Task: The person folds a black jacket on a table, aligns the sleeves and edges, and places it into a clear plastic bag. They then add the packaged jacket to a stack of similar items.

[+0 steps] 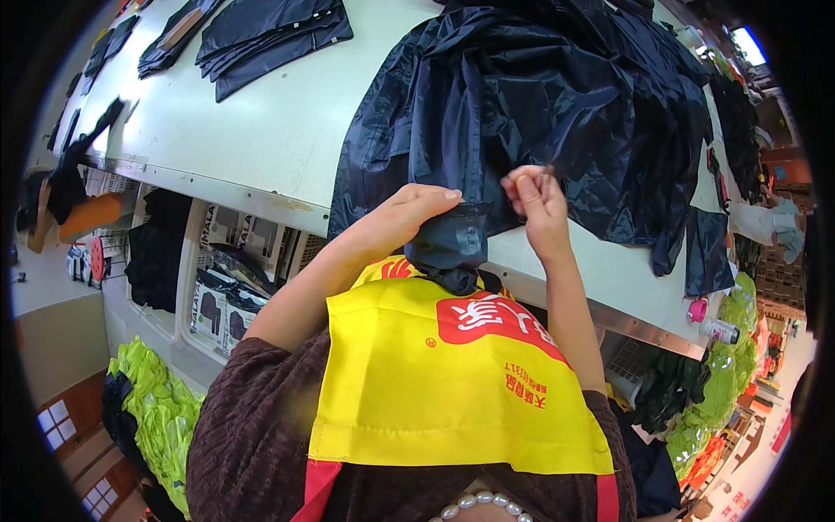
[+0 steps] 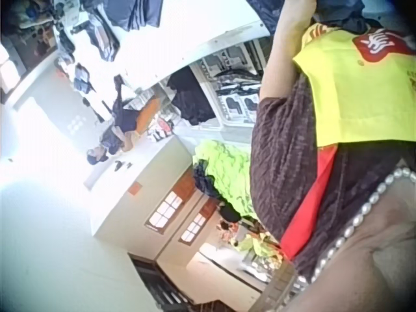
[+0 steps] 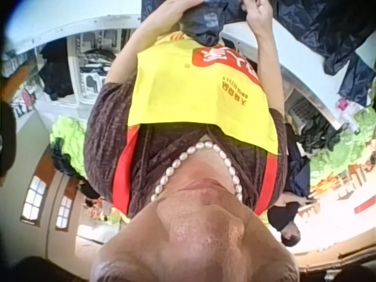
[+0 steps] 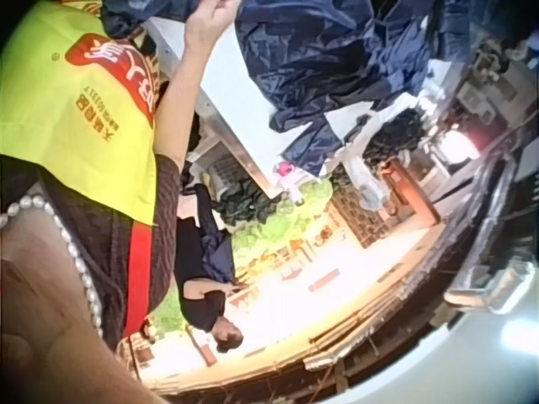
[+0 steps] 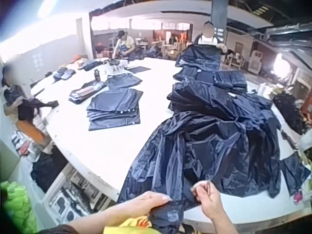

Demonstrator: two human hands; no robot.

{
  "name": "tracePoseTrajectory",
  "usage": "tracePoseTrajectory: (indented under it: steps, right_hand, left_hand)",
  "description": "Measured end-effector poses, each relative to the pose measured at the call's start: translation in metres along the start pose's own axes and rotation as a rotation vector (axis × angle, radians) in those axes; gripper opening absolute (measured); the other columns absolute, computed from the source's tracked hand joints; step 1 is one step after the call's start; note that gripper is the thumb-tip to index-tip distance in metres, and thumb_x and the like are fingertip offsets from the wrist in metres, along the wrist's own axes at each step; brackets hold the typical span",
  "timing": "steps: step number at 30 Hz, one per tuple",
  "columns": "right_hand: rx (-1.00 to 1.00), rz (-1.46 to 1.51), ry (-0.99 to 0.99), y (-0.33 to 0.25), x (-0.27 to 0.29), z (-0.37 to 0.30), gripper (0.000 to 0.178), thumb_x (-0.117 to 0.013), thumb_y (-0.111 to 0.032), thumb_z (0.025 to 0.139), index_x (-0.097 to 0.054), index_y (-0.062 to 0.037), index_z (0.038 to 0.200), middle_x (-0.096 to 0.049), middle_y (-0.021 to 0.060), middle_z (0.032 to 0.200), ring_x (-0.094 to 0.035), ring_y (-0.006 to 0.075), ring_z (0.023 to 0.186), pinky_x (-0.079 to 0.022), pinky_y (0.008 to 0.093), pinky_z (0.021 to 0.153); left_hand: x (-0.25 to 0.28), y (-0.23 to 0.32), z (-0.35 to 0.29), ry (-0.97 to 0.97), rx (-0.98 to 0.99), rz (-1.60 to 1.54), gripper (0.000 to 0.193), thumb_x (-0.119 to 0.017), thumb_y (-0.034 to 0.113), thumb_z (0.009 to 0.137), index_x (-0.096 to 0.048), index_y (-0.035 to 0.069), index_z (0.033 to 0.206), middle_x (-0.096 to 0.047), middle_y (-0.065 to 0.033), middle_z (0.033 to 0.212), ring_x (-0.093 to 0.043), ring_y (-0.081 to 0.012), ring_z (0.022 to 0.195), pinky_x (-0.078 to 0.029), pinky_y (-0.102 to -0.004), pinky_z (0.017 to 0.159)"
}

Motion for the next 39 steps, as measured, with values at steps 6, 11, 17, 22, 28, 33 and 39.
tracePoseTrajectory:
  steps: [6,11,17,22,28,33,39]
  right_hand:
    - [-0.023,-0.117,-0.255,0.032,-0.019,-0.018,0.026,-0.053,-0.030,0.093,-0.051,-0.0040,0.092,-0.047,0.0021,0.080,-0.042,0.0083,0.073,-0.037,0.0228,0.066]
    - [-0.104,0.034,-0.178,0.019,-0.030,-0.022,0.026,-0.064,-0.026,0.088,-0.050,-0.0034,0.088,-0.045,-0.0005,0.074,-0.040,0.0059,0.066,-0.039,0.0228,0.061]
    - [0.085,-0.074,-0.047,-0.014,-0.068,-0.017,0.027,-0.074,-0.014,0.071,-0.054,-0.0002,0.082,-0.052,0.0055,0.069,-0.050,0.0081,0.068,-0.043,0.0259,0.061]
    - [0.312,-0.634,0.507,0.053,0.011,0.028,0.021,-0.055,0.009,0.067,-0.055,-0.0007,0.086,-0.059,0.0123,0.075,-0.059,0.0184,0.070,-0.045,0.0273,0.066]
    - [0.241,-0.664,0.379,0.008,0.000,-0.038,0.019,-0.056,0.008,0.066,-0.043,-0.0037,0.073,-0.042,0.0048,0.066,-0.041,0.0152,0.060,-0.037,0.0239,0.058]
    - [0.144,-0.553,0.296,0.010,0.000,-0.028,0.026,-0.054,0.012,0.064,-0.045,-0.0047,0.081,-0.040,0.0021,0.066,-0.041,0.0102,0.059,-0.037,0.0203,0.058]
    - [0.103,-0.200,-0.230,-0.053,-0.059,-0.030,0.018,-0.067,-0.007,0.079,-0.059,-0.0059,0.095,-0.042,-0.0033,0.061,-0.036,0.0037,0.054,-0.027,0.0203,0.049]
  left_hand:
    - [0.015,0.002,-0.009,-0.368,-0.137,0.139,0.051,-0.076,0.013,0.069,-0.053,0.002,0.113,-0.059,-0.0026,0.100,-0.054,-0.0116,0.095,-0.041,-0.0252,0.089]
    - [0.007,-0.009,-0.023,-0.032,-0.208,0.453,0.043,-0.077,0.007,0.064,-0.056,0.003,0.101,-0.059,-0.0090,0.094,-0.056,-0.0169,0.089,-0.043,-0.0264,0.082]
    - [0.027,-0.024,0.037,0.764,-0.670,0.386,0.012,-0.060,-0.004,0.068,-0.053,-0.001,0.077,-0.054,-0.0103,0.064,-0.050,-0.0138,0.060,-0.043,-0.0262,0.060]
    - [-0.062,-0.015,0.018,0.020,-0.429,0.236,0.028,-0.070,0.010,0.070,-0.048,0.000,0.085,-0.047,-0.0063,0.076,-0.047,-0.0138,0.070,-0.040,-0.0274,0.060]
    - [-0.001,-0.022,0.011,0.500,-1.055,0.667,0.019,-0.058,-0.008,0.061,-0.053,0.003,0.075,-0.055,-0.0136,0.073,-0.056,-0.0307,0.066,-0.048,-0.0338,0.057]
    - [0.028,-0.002,-0.010,0.480,-0.891,0.677,0.020,-0.055,-0.008,0.061,-0.056,0.002,0.078,-0.056,-0.0110,0.076,-0.057,-0.0256,0.067,-0.047,-0.0308,0.060]
    - [0.141,0.056,-0.054,0.792,-0.945,-0.002,0.017,-0.048,-0.006,0.077,-0.062,0.001,0.086,-0.061,-0.0070,0.076,-0.062,-0.0150,0.065,-0.051,-0.0250,0.056]
Point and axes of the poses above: each hand's wrist, its own z-axis towards the middle knuckle, its own x-axis out of the back of the hand, y = z × x, the point moved 3 cm from there along z, towards the middle knuckle
